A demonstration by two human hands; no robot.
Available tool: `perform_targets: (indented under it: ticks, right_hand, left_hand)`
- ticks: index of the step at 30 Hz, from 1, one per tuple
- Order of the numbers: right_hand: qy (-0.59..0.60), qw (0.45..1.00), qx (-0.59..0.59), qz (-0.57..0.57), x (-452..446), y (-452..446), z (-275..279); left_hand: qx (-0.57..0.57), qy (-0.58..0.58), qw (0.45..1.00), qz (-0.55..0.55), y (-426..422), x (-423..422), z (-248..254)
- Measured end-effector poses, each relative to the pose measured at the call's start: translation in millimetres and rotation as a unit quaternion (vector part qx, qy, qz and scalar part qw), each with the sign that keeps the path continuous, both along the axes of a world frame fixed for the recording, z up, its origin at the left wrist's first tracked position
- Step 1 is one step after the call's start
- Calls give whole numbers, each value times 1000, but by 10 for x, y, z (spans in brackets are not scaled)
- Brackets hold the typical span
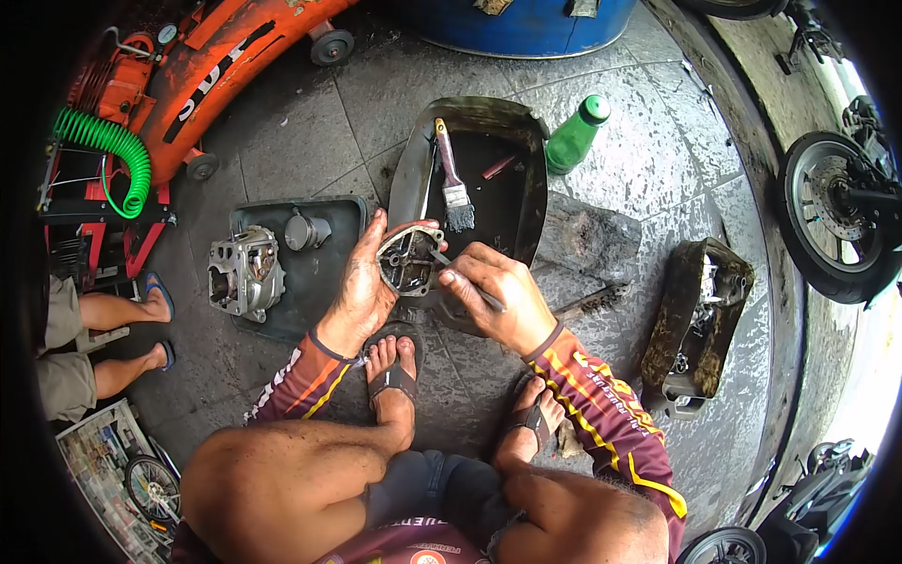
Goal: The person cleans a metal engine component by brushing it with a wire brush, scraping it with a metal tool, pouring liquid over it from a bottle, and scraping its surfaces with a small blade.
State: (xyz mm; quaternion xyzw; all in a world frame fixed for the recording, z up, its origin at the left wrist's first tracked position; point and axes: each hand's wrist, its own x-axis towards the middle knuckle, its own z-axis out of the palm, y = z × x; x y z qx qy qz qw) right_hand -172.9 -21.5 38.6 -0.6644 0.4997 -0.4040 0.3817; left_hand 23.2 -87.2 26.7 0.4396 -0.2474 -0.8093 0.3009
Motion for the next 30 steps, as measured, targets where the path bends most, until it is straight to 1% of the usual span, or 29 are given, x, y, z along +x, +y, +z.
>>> perform_targets:
  ticks: [3,4,5,7,9,10,12,14,15,17,18,19,21,22,24,25,27,28,29,30]
  right_hand:
    - [29,999,18,7,14,82,55]
    - [39,999,5,30,24,96,93]
    - [40,999,6,30,5,88,100]
    - [50,999,17,-5,-30,65,101]
    - [112,994,-6,16,46,93,191]
    - [91,995,0,29,70,104,194]
    - [72,996,1,43,49,68,178]
    - [39,999,19,-15,-6,52,130]
    - [75,997,26,-8,71,104,174]
    - [56,997,16,50,118,112,206]
    - [56,997,3,46,77,97,184]
    - [44,999,28,11,26,86,180]
    - [111,994,21,-15,89,140,232]
    - [111,993,22,-14,125,141,237]
    - [21,999,11,31,158,149,245]
    - [22,999,11,28,130,123,240]
    - [28,999,21,-16,76,84,232]
    - [119,993,6,-18,121,132,329]
    - [112,994,-1,-12,185,163,350]
    - [109,994,2,17,194,184,371]
  left_hand:
    - [-15,-4,1000,-10,22,-47,9]
    - [-22,-13,1000,-11,51,-58,10]
    - [-30,-22,999,-12,65,-68,7]
    - [-28,-1,999,-26,62,-50,22]
    - [-41,-31,998,-36,59,-61,67]
    - [-83,-46,995,-34,74,-56,42]
    - [-83,-57,994,-33,84,-53,64]
    - [-78,-69,994,-37,97,-52,89]
    - [-99,-67,992,-42,73,-69,99]
    - [-113,-66,990,-48,108,-61,105]
    - [-113,-52,991,-47,92,-57,106]
    - [-110,-40,992,-49,99,-44,109]
    - [-114,-23,992,-51,65,-54,103]
    - [-97,-23,994,-52,59,-53,97]
    - [-68,-1,997,-42,87,-38,96]
    - [-68,0,997,-44,72,-40,92]
    - [42,123,991,-35,68,-33,81]
    - [38,122,991,-49,44,-12,14]
    - [36,121,991,-48,38,20,4]
    - [13,105,993,-57,31,39,25]
